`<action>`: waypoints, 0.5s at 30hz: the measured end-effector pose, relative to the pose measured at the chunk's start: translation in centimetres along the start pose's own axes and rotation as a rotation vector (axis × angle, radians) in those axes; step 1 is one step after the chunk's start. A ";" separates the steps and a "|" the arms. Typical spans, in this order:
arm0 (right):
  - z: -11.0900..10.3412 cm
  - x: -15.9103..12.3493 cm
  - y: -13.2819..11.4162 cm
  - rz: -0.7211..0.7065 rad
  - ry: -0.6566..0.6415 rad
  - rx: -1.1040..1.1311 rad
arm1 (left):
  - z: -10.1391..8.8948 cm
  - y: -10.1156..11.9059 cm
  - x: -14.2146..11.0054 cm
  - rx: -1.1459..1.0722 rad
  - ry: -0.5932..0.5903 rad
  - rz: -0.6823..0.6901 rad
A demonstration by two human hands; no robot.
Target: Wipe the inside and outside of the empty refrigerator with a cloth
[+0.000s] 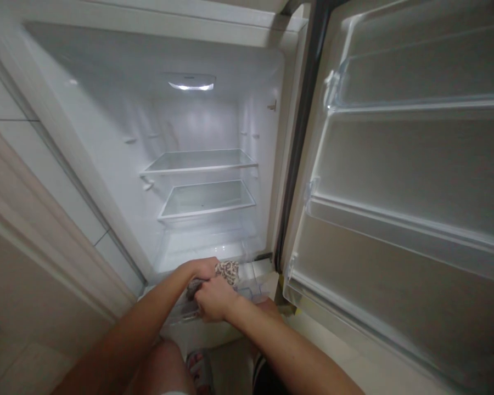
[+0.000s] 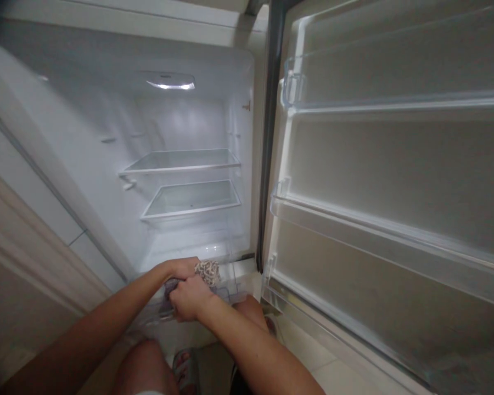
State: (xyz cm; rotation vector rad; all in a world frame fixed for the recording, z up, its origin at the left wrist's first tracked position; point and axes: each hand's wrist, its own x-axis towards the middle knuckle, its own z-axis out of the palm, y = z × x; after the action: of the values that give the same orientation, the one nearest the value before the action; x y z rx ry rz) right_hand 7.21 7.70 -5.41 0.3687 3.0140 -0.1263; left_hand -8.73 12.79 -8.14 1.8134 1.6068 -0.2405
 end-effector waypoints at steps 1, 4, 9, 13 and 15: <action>0.1 0.0 -0.1 0.024 0.012 0.011 | -0.4 -0.8 -1.0 0.020 0.000 -0.029; 0.2 -0.2 0.0 0.056 0.021 0.021 | -1.5 -3.5 -4.1 0.063 0.006 -0.107; 0.2 -0.4 0.7 0.026 0.011 -0.026 | -2.5 -6.9 -8.0 0.176 0.188 -0.298; 0.6 -0.4 1.1 -0.030 0.013 -0.054 | -2.8 -7.5 -7.9 0.259 0.409 -0.440; 0.7 -0.6 1.3 -0.045 0.008 -0.062 | -3.0 -7.4 -7.0 0.271 0.494 -0.483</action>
State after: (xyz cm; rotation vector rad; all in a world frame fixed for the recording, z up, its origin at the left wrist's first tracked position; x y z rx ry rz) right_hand 8.17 8.71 -6.13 0.2969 3.0263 -0.0346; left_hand -18.00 8.91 -4.69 1.7367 2.4638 -0.2464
